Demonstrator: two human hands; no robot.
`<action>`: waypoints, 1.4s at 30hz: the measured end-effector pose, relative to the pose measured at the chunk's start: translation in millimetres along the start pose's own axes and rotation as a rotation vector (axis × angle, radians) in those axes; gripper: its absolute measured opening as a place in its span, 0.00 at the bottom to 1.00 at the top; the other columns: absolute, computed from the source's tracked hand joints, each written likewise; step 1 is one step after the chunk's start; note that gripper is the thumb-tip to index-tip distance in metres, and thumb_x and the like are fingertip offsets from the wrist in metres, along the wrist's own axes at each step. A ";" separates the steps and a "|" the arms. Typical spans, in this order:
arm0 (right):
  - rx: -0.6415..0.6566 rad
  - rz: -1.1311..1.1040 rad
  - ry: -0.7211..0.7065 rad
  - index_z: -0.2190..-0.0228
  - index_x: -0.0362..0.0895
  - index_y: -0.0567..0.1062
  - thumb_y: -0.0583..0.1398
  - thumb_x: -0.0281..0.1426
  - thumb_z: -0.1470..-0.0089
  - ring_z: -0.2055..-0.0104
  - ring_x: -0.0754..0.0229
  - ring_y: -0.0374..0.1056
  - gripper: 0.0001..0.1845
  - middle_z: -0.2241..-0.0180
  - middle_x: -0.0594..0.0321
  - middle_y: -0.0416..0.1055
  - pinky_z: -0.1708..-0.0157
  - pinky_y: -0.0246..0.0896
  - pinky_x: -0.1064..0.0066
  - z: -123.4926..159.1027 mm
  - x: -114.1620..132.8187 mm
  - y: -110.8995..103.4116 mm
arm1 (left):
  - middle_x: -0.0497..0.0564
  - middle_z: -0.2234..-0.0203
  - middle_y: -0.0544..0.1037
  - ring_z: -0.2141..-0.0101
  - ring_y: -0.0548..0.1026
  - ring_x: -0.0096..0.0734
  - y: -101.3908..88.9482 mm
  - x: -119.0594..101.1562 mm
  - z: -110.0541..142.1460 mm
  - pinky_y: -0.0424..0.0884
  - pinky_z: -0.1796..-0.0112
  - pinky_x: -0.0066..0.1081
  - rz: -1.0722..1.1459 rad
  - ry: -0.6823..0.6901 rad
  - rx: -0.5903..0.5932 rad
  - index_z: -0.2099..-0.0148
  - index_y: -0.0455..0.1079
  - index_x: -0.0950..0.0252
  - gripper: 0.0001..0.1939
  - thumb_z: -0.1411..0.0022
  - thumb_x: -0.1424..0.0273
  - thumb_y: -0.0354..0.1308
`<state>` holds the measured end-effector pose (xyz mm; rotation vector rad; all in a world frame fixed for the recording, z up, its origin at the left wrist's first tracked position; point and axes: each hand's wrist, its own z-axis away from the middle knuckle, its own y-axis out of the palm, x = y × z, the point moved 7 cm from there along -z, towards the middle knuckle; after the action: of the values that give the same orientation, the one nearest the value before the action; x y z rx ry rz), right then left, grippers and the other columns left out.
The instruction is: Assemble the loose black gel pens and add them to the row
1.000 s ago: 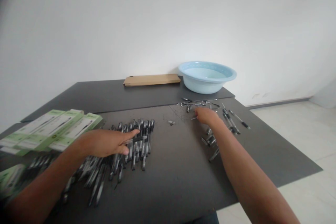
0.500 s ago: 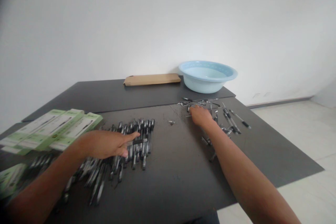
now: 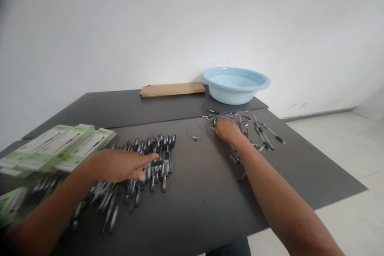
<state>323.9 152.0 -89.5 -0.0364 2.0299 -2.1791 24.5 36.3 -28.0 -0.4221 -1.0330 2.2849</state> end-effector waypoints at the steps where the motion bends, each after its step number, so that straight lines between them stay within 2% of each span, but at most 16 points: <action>1: -0.011 -0.006 -0.005 0.63 0.37 0.74 0.53 0.29 0.47 0.52 0.49 0.65 0.13 0.55 0.44 0.70 0.54 0.56 0.62 -0.7 0.8 -0.8 | 0.62 0.57 0.78 0.63 0.77 0.43 -0.5 -1.0 0.5 0.67 0.69 0.32 -0.006 -0.003 0.005 0.33 0.44 0.68 0.33 0.35 0.62 0.48; 5: -0.085 -0.042 -0.011 0.65 0.39 0.74 0.53 0.30 0.47 0.58 0.51 0.68 0.12 0.61 0.47 0.73 0.60 0.58 0.65 -1.4 -0.1 -7.8 | 0.61 0.55 0.77 0.60 0.76 0.44 -2.0 -3.7 1.1 0.68 0.67 0.32 -0.003 -0.020 0.031 0.33 0.44 0.68 0.33 0.36 0.62 0.48; 8: -0.172 -0.080 0.010 0.61 0.40 0.71 0.50 0.32 0.43 0.63 0.50 0.69 0.14 0.64 0.49 0.74 0.65 0.57 0.66 -0.3 -2.4 -15.1 | 0.62 0.55 0.77 0.60 0.75 0.46 -2.3 -5.1 0.0 0.68 0.67 0.32 -0.009 -0.017 0.045 0.33 0.45 0.68 0.34 0.37 0.62 0.48; 13: -0.341 -0.256 -0.060 0.56 0.42 0.68 0.50 0.31 0.43 0.60 0.53 0.68 0.14 0.62 0.53 0.73 0.63 0.56 0.68 2.7 -1.7 -25.7 | 0.62 0.57 0.78 0.61 0.76 0.46 -2.8 -9.2 -0.6 0.68 0.67 0.32 -0.028 -0.005 0.059 0.33 0.45 0.68 0.33 0.37 0.62 0.49; 15: -0.421 -0.373 -0.085 0.55 0.42 0.67 0.51 0.29 0.44 0.62 0.55 0.67 0.15 0.64 0.55 0.72 0.63 0.57 0.69 5.4 -4.2 -29.6 | 0.61 0.59 0.78 0.63 0.76 0.45 -2.7 -10.4 -0.3 0.68 0.67 0.32 -0.016 -0.001 0.068 0.33 0.46 0.68 0.33 0.37 0.63 0.49; 18: -0.493 -0.709 -0.097 0.54 0.43 0.66 0.52 0.29 0.46 0.73 0.61 0.63 0.17 0.73 0.64 0.68 0.71 0.56 0.71 9.4 -10.6 -30.9 | 0.62 0.58 0.78 0.62 0.76 0.46 -3.0 -9.4 -0.4 0.68 0.67 0.33 -0.018 -0.004 0.070 0.33 0.46 0.68 0.33 0.37 0.63 0.50; 21: -0.460 -1.212 -0.103 0.62 0.43 0.69 0.54 0.31 0.49 0.80 0.66 0.56 0.11 0.79 0.69 0.61 0.79 0.50 0.75 10.9 -12.2 -24.7 | 0.64 0.56 0.77 0.60 0.75 0.48 -2.7 -7.0 -1.7 0.68 0.66 0.34 -0.020 0.003 0.060 0.33 0.47 0.67 0.33 0.36 0.62 0.49; 24: -0.359 -1.591 -0.074 0.68 0.42 0.71 0.58 0.32 0.52 0.80 0.68 0.56 0.09 0.79 0.68 0.62 0.80 0.50 0.75 12.4 -6.3 -18.5 | 0.63 0.55 0.76 0.59 0.75 0.48 -0.8 -3.8 -3.6 0.68 0.65 0.34 -0.017 -0.005 0.062 0.34 0.48 0.65 0.32 0.37 0.61 0.49; 27: -0.278 -1.830 -0.114 0.66 0.42 0.73 0.59 0.34 0.53 0.76 0.66 0.61 0.11 0.74 0.64 0.65 0.76 0.57 0.73 17.1 2.9 -23.0 | 0.64 0.53 0.75 0.58 0.75 0.49 1.2 -1.8 -5.0 0.68 0.65 0.35 -0.024 -0.004 0.066 0.34 0.49 0.64 0.32 0.37 0.60 0.49; 29: -0.279 -1.892 -0.154 0.64 0.43 0.73 0.60 0.34 0.52 0.73 0.65 0.62 0.12 0.72 0.63 0.66 0.73 0.60 0.71 21.1 6.8 -30.2 | 0.64 0.53 0.75 0.58 0.75 0.50 2.0 -1.4 -5.6 0.68 0.65 0.35 -0.028 0.009 0.066 0.34 0.49 0.63 0.32 0.37 0.60 0.49; 33: -0.385 -1.889 -0.188 0.62 0.47 0.70 0.59 0.32 0.52 0.71 0.64 0.63 0.12 0.69 0.64 0.66 0.71 0.62 0.71 27.3 10.3 -42.3 | 0.64 0.54 0.76 0.59 0.75 0.49 0.8 -0.7 -5.6 0.68 0.65 0.35 -0.016 0.033 0.056 0.34 0.49 0.64 0.32 0.37 0.60 0.48; 37: -0.440 -1.826 -0.186 0.64 0.47 0.68 0.56 0.35 0.48 0.75 0.64 0.61 0.08 0.73 0.66 0.64 0.74 0.60 0.71 32.0 19.7 -47.8 | 0.64 0.52 0.75 0.58 0.74 0.47 -2.4 -0.6 -4.0 0.68 0.64 0.33 -0.007 0.029 0.067 0.34 0.48 0.66 0.32 0.36 0.60 0.47; 39: -0.416 -1.813 -0.195 0.66 0.47 0.69 0.55 0.38 0.46 0.79 0.65 0.58 0.09 0.77 0.67 0.62 0.77 0.58 0.72 36.1 29.5 -50.3 | 0.65 0.52 0.75 0.58 0.75 0.47 -3.4 1.0 -3.7 0.68 0.64 0.33 -0.012 0.014 0.071 0.33 0.47 0.67 0.32 0.36 0.60 0.47; 42: -0.308 -1.899 -0.279 0.68 0.45 0.70 0.56 0.41 0.45 0.83 0.67 0.56 0.12 0.82 0.69 0.62 0.81 0.55 0.74 46.3 52.9 -56.2 | 0.65 0.54 0.76 0.59 0.75 0.47 -2.5 5.8 -6.1 0.68 0.66 0.33 -0.021 0.016 0.058 0.34 0.49 0.68 0.32 0.36 0.60 0.47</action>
<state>271.9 102.7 -35.1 -3.0213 2.1258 -1.7911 24.0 44.9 -30.4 -0.4032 -0.9571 2.2828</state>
